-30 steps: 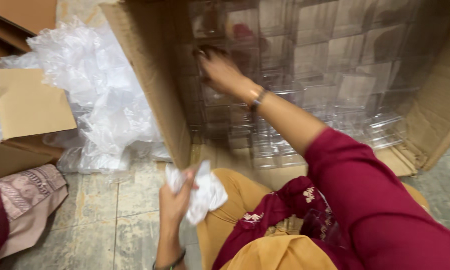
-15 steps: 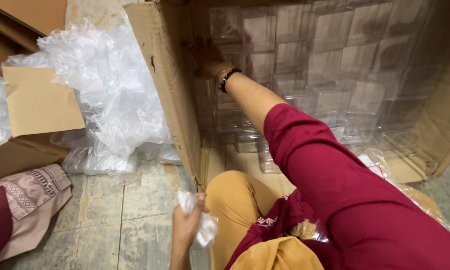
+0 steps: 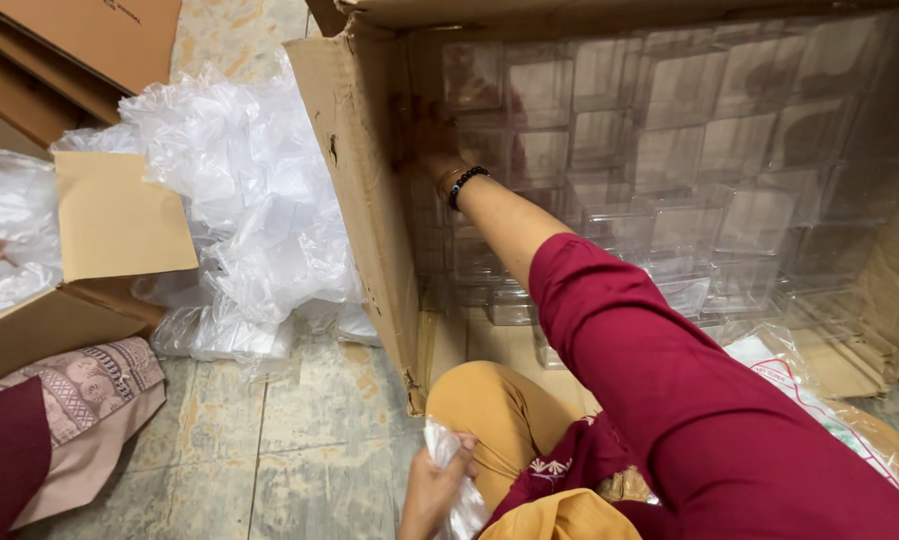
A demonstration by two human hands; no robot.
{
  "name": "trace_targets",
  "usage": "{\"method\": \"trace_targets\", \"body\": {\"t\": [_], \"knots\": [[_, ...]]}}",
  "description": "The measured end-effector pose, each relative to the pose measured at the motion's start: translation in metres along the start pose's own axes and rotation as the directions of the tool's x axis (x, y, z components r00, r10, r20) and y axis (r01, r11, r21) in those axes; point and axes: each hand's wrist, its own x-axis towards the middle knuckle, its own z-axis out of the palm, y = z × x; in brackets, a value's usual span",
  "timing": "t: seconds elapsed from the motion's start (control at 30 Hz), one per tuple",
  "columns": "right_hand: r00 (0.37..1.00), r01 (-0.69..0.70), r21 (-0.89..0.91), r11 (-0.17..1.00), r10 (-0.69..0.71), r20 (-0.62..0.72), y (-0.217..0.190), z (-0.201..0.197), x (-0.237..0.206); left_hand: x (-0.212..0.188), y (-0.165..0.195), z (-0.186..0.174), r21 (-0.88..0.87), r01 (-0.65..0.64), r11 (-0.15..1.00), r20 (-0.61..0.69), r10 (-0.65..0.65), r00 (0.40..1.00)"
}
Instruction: The person sits on the floor in front of a large carton filled with clear plastic boxes. They take a plastic bag, place a plastic box inside it, wrap the bag around the box, and set the wrapped box back into the carton, repeating this for box after box.
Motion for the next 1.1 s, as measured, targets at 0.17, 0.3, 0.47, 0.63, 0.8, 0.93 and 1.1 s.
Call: {"method": "trace_targets", "body": {"t": [0.17,0.3,0.47,0.63,0.8,0.93,1.1], "knots": [[0.999,-0.01,-0.014,1.0,0.009,-0.052,-0.001,-0.002,0.0,0.009,0.01,-0.007,-0.116,-0.057,0.992,-0.016,0.055,0.998],[0.995,-0.047,0.082,0.996,0.054,-0.089,0.001,-0.006,0.006,0.012,0.023,0.005,-0.085,-0.056,0.995,-0.017,0.055,0.998],[0.985,-0.098,0.09,0.991,0.11,-0.134,-0.005,0.002,0.011,0.01,0.014,0.011,-0.058,-0.036,0.998,0.005,0.036,0.999],[0.986,-0.037,0.46,0.887,0.107,-0.127,0.014,-0.009,0.021,0.013,-0.012,0.0,-0.172,-0.088,0.981,0.014,0.091,0.996],[0.932,0.252,0.885,0.391,0.149,-0.332,0.053,-0.034,-0.059,0.036,0.011,-0.007,-0.23,-0.085,0.97,-0.129,0.056,0.99],[0.993,0.068,0.996,-0.056,0.104,-0.061,0.063,-0.026,-0.223,0.065,0.059,0.006,-0.339,-0.301,0.891,-0.063,0.297,0.953],[0.961,-0.097,0.968,-0.231,0.233,0.152,0.096,-0.011,-0.351,0.064,0.09,0.048,-0.406,-0.196,0.893,0.191,0.293,0.937]]}}
